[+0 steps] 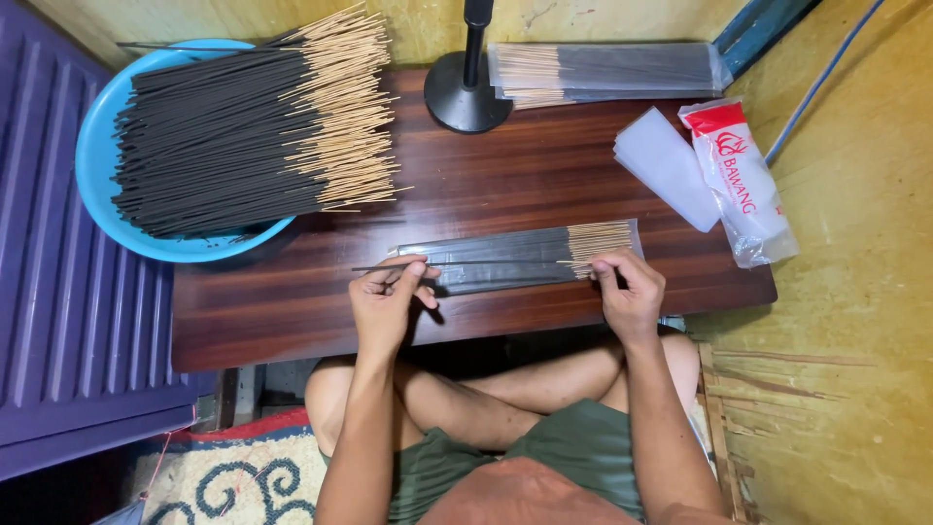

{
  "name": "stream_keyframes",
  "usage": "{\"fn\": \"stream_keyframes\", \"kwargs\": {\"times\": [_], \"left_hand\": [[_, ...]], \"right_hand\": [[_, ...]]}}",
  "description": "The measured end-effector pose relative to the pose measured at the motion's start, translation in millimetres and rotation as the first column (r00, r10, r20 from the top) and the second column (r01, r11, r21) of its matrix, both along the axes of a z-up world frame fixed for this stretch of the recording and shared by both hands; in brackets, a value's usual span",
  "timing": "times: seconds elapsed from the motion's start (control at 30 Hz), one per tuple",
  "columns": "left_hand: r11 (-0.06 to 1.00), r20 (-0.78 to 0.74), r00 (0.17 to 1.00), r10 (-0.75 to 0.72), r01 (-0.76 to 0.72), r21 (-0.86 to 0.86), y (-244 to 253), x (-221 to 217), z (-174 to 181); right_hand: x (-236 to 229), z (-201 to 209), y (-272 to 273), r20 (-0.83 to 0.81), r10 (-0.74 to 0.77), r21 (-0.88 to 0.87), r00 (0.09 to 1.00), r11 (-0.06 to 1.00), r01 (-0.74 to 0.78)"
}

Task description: A person is seen picking up individual incense sticks from a large pile and carefully sliding them into a clear plastic sleeve.

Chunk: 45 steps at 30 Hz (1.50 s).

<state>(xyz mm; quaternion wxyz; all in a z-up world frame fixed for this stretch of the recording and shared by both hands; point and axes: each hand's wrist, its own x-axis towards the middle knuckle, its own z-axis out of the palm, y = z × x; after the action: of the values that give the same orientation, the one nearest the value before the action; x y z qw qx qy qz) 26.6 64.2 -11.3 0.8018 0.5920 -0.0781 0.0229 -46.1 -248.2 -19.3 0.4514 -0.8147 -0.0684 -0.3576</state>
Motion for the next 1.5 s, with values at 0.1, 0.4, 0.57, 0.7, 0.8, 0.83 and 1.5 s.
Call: {"fn": "stream_keyframes", "kwargs": {"times": [0.1,0.4,0.57,0.7,0.8,0.83,1.5], "left_hand": [[1.0,0.007,1.0,0.004,-0.004,-0.013,0.3,-0.5,0.9],[0.994,-0.05,0.996,-0.077,0.073,-0.077,-39.9,-11.4,10.1],[0.989,-0.058,0.988,-0.144,0.142,-0.029,-56.7,-16.8,11.7],[0.99,-0.063,0.989,-0.131,0.128,-0.058,-58.1,-12.7,7.9],[0.967,-0.047,0.967,-0.252,0.249,-0.058,-76.9,-22.5,11.3],[0.967,-0.046,0.967,-0.25,0.247,-0.059,-77.5,-24.0,12.1],[0.943,-0.065,0.94,-0.334,0.332,-0.027,-77.0,-23.1,7.0]], "right_hand": [[0.3,6.3,-1.8,0.035,-0.046,0.012,0.998,0.999,0.045],[-4.0,8.7,-1.6,0.049,0.017,0.044,0.999,0.999,-0.02],[-2.7,10.0,3.1,0.015,0.085,0.006,0.996,0.996,-0.085],[-4.5,9.5,0.3,0.036,0.044,0.072,0.998,0.996,-0.047],[-2.3,12.7,3.4,-0.035,0.155,-0.003,0.987,0.988,-0.155],[-2.6,10.6,2.8,-0.034,0.157,-0.003,0.987,0.988,-0.157],[-4.5,15.0,6.4,-0.025,0.174,-0.057,0.984,0.983,-0.175]]}}
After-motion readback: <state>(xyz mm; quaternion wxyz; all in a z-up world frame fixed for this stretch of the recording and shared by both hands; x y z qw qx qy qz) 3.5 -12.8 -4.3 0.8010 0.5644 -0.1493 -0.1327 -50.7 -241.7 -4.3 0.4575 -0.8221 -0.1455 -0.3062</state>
